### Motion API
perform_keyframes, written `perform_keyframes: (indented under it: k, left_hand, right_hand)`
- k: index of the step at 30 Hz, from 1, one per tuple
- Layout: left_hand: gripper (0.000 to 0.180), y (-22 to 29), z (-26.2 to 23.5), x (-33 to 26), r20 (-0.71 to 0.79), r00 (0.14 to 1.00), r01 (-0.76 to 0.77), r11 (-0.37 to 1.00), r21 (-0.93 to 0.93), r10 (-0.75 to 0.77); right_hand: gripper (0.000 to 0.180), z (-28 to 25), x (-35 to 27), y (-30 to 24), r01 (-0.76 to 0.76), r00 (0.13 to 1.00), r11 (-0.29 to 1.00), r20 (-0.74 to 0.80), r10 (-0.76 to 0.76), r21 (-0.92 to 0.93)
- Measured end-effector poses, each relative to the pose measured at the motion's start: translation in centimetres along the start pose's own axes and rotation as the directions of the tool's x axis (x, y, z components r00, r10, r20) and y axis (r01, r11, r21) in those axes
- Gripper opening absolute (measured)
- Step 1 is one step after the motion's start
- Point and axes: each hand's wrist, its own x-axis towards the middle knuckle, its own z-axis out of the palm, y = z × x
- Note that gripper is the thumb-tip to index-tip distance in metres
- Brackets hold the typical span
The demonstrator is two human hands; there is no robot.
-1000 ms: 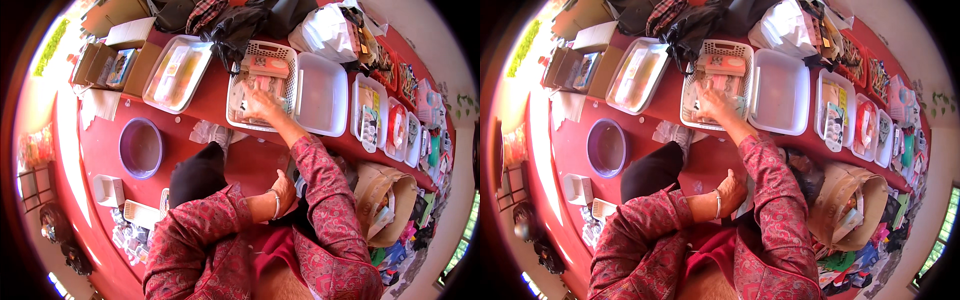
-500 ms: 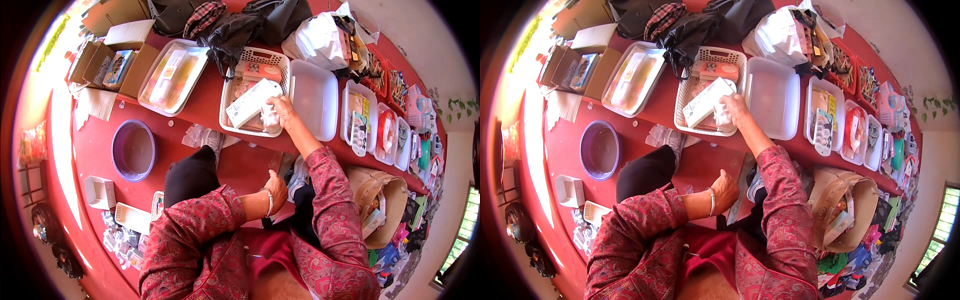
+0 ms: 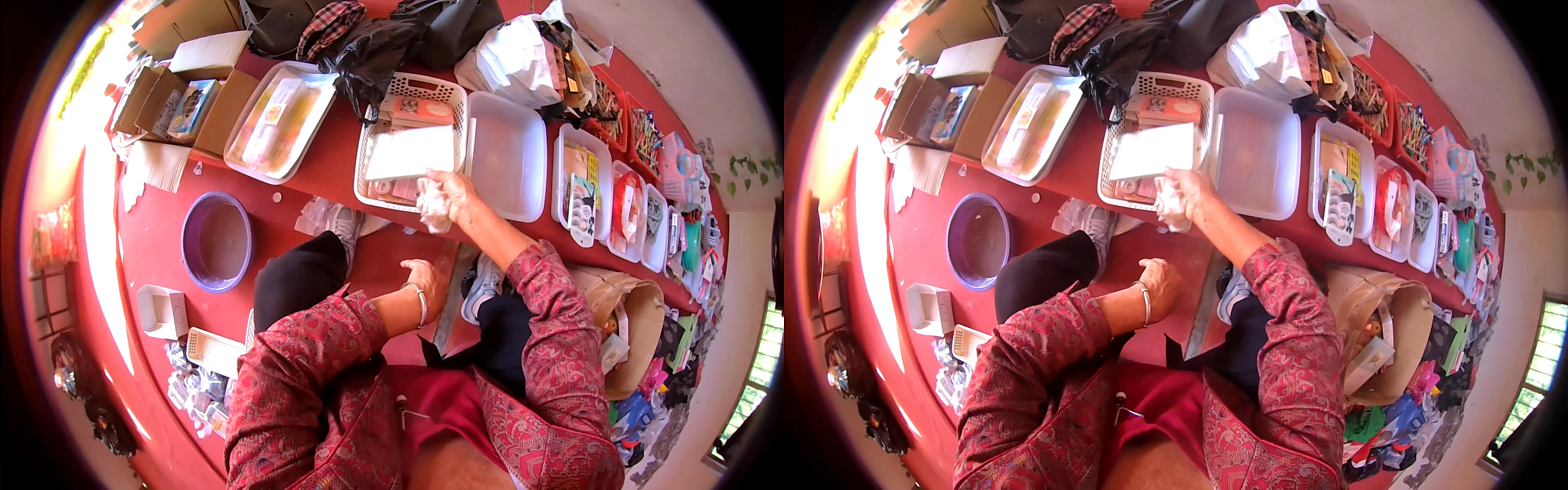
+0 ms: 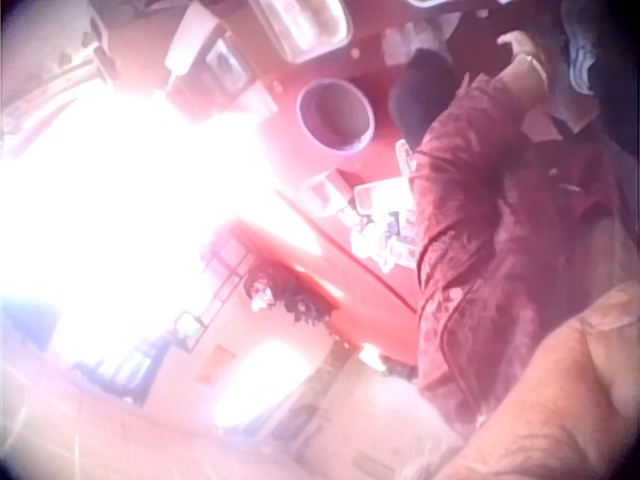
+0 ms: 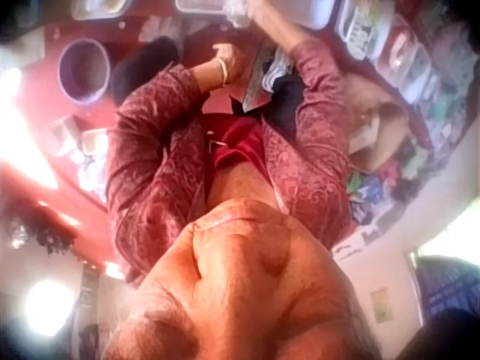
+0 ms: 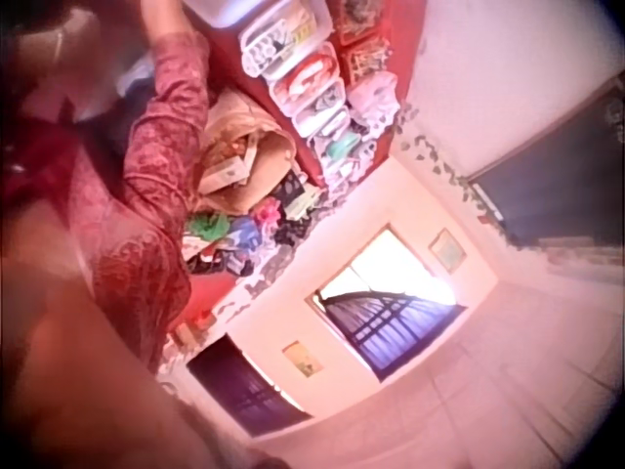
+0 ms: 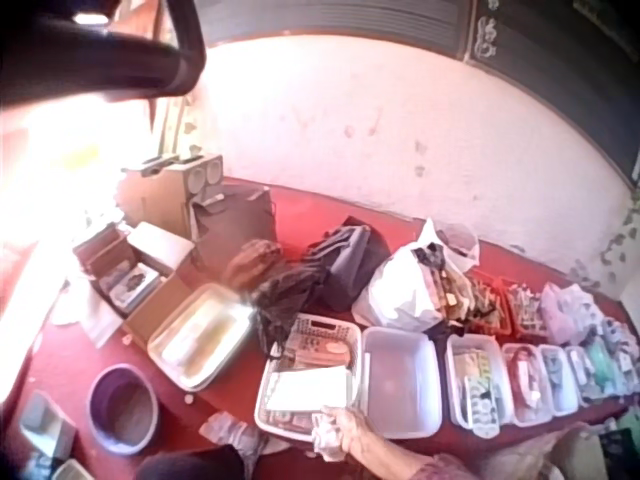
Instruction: The person sits on the floor and organizes small packaged items, such as cosmetic pads and wipes, into white plastic baskets. They pick up items from a pile, wipe them with a cloth, and place them into the baskets.
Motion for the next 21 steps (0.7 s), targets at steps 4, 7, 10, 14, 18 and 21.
perform_keyframes:
  k: [4,7,10,14,18,21]
  left_hand:
    - [0.027,0.5,1.2,0.3,0.057,0.989,-0.137,0.99,-0.045,0.139]
    - [0.026,1.0,1.4,0.1,0.026,0.99,-0.135,0.989,-0.058,0.136]
    - [0.024,1.1,0.7,0.1,0.093,0.994,-0.055,0.994,-0.095,0.064]
    - [0.023,-0.5,2.1,1.4,0.154,0.981,-0.085,0.971,-0.225,0.121]
    - [0.021,-4.0,5.6,4.6,-0.58,0.812,-0.146,0.985,-0.093,0.066]
    - [0.043,-7.0,5.3,5.9,-0.247,0.948,-0.22,0.149,-0.964,-0.2]
  right_hand:
    - [0.026,1.0,-1.2,2.2,-0.168,0.982,0.985,0.095,0.165,0.034]
    - [0.025,0.5,-2.7,0.2,-0.287,0.932,0.956,0.212,0.293,-0.06]
    - [0.027,1.8,-6.3,-2.3,-0.242,0.951,0.854,0.062,0.303,-0.46]
    - [0.022,-0.9,-4.9,-7.8,0.349,0.866,0.1,0.28,-0.414,-0.932]
    - [0.037,0.1,-3.3,-9.3,0.28,0.738,-0.216,0.354,-0.575,-0.935]
    - [0.038,0.9,-1.7,-8.8,0.289,0.795,-0.18,0.34,-0.503,-0.94]
